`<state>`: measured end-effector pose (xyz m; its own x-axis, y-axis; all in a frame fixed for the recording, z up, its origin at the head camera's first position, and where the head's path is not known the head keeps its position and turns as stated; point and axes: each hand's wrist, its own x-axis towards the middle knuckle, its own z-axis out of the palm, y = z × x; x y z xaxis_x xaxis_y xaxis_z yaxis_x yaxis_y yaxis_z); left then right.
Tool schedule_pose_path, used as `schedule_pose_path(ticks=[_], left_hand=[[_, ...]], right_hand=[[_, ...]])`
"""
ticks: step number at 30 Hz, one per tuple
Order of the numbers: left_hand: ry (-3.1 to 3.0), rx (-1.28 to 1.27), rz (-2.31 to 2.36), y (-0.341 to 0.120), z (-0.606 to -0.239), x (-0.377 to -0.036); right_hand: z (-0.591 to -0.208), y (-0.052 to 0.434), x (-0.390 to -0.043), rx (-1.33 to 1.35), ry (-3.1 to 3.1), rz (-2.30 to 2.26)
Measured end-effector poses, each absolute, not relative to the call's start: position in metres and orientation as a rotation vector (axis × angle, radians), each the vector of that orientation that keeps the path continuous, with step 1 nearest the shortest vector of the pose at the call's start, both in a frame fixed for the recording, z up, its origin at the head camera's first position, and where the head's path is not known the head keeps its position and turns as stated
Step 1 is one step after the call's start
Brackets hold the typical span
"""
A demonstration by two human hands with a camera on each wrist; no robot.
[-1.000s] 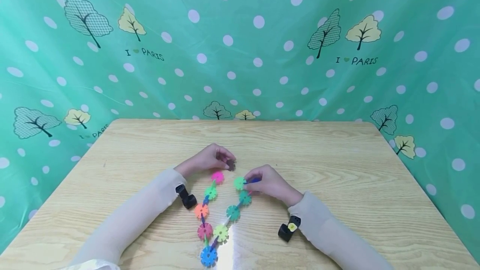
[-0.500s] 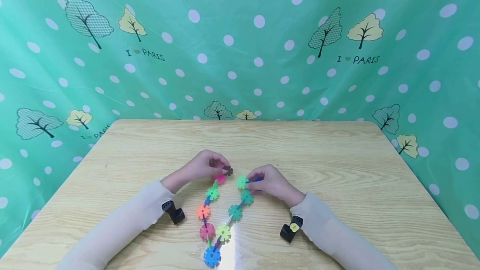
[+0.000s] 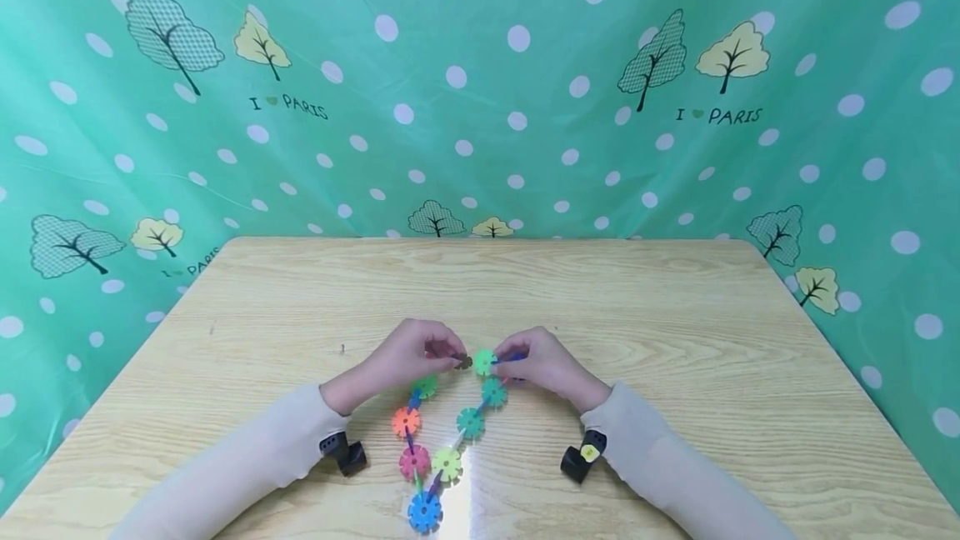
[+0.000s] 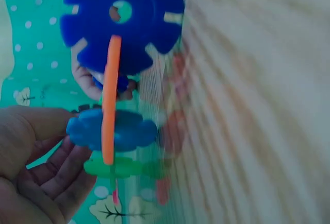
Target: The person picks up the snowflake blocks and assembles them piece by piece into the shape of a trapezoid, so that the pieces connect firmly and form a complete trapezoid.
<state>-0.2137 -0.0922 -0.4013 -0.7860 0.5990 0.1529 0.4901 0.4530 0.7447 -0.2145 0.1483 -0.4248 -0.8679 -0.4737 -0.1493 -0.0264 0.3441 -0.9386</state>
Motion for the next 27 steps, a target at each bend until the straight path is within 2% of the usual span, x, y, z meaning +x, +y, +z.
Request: schedule_pose_path(ticks=[15, 27], left_hand=[[2.723, 1.06, 1.097, -0.082, -0.405, -0.21], [2.774, 1.09, 1.118, -0.08, -0.405, -0.207]], right_hand=[[-0.419, 0.148, -0.211, -0.464, 2.245, -1.502], [-0.43, 0.155, -0.214, -0.417, 2.041, -1.657]])
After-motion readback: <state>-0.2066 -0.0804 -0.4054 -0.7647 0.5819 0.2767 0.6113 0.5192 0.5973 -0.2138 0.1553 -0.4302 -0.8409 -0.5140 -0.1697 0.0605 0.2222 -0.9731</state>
